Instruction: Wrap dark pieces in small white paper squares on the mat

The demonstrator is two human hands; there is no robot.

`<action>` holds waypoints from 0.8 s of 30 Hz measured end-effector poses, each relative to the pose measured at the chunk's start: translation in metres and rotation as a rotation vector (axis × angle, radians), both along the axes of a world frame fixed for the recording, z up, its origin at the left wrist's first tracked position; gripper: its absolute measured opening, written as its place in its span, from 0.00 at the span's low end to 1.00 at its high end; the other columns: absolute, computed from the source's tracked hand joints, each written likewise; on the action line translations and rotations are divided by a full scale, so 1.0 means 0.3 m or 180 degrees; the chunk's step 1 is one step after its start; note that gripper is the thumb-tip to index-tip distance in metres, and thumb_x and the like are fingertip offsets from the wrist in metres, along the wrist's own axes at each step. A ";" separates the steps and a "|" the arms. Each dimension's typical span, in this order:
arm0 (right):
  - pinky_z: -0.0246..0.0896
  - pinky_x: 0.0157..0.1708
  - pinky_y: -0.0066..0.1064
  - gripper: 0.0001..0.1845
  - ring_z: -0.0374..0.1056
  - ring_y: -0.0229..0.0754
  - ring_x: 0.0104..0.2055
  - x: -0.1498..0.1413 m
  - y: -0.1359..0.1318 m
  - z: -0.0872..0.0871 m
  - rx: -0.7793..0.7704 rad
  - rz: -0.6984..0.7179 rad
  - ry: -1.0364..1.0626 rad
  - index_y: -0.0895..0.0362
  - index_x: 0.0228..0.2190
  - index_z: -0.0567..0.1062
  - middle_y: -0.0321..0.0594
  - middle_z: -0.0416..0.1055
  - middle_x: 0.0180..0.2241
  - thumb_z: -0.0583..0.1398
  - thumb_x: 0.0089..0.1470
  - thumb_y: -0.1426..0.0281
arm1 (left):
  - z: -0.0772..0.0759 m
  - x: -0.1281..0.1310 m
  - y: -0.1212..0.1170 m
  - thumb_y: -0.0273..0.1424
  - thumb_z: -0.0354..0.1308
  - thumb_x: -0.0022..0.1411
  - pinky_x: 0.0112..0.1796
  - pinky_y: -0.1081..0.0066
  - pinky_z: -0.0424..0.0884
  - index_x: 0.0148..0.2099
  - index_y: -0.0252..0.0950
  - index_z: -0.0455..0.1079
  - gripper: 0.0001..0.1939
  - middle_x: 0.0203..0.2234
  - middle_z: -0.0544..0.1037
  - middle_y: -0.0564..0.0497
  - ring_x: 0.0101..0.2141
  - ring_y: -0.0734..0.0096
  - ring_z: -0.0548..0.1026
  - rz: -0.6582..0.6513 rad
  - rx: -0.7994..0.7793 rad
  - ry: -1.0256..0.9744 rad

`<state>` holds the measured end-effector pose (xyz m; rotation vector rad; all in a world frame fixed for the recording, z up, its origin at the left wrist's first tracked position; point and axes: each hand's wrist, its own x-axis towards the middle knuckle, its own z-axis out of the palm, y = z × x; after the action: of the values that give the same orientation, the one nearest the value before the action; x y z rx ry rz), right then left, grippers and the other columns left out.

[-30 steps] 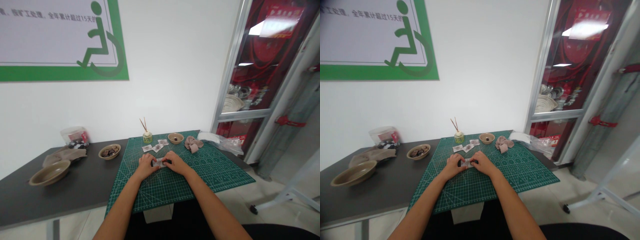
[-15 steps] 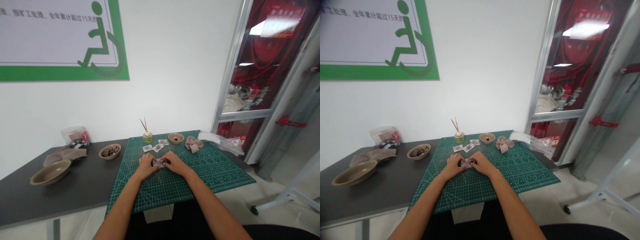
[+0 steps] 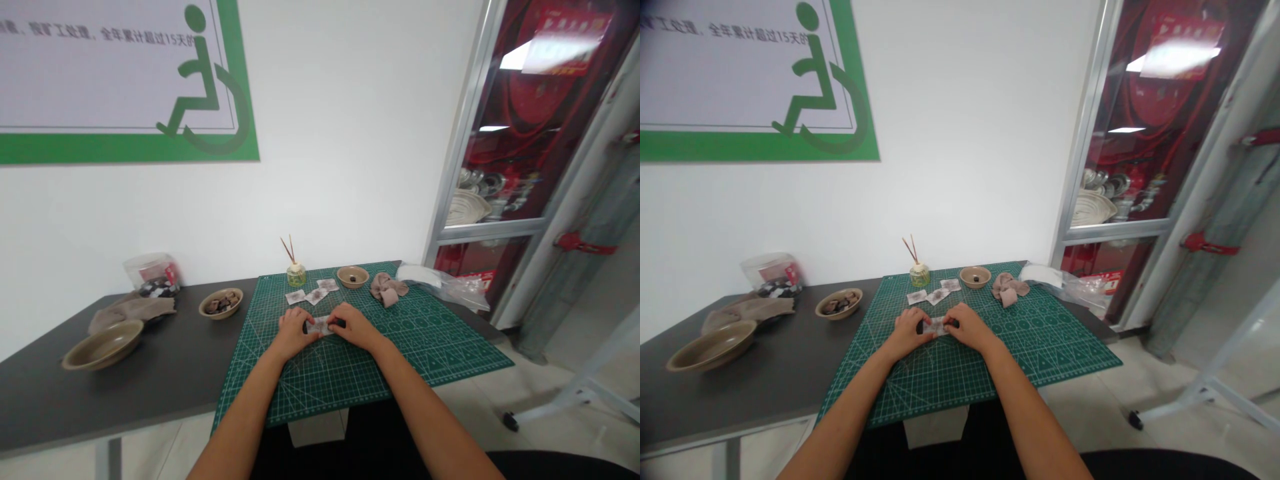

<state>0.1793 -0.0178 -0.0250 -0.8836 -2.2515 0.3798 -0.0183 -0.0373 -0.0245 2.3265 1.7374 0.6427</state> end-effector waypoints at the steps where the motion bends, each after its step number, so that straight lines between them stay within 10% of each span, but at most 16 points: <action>1: 0.57 0.39 0.32 0.06 0.62 0.40 0.36 0.000 0.000 -0.001 0.0002 0.0007 -0.0013 0.57 0.28 0.73 0.36 0.70 0.28 0.62 0.46 0.79 | -0.001 0.000 0.001 0.40 0.61 0.51 0.43 0.63 0.57 0.37 0.40 0.69 0.12 0.41 0.70 0.52 0.45 0.61 0.64 0.0004 0.0006 0.0000; 24: 0.56 0.45 0.39 0.08 0.61 0.43 0.42 0.016 0.026 -0.022 0.0276 -0.0247 0.0093 0.56 0.34 0.77 0.42 0.70 0.35 0.60 0.50 0.76 | -0.008 -0.002 0.005 0.41 0.61 0.51 0.43 0.63 0.57 0.37 0.40 0.69 0.13 0.40 0.70 0.52 0.45 0.61 0.64 0.0016 0.0034 0.0014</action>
<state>0.1842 -0.0101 -0.0316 -0.9112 -2.1826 0.2561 -0.0190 -0.0359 -0.0268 2.3331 1.7465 0.6499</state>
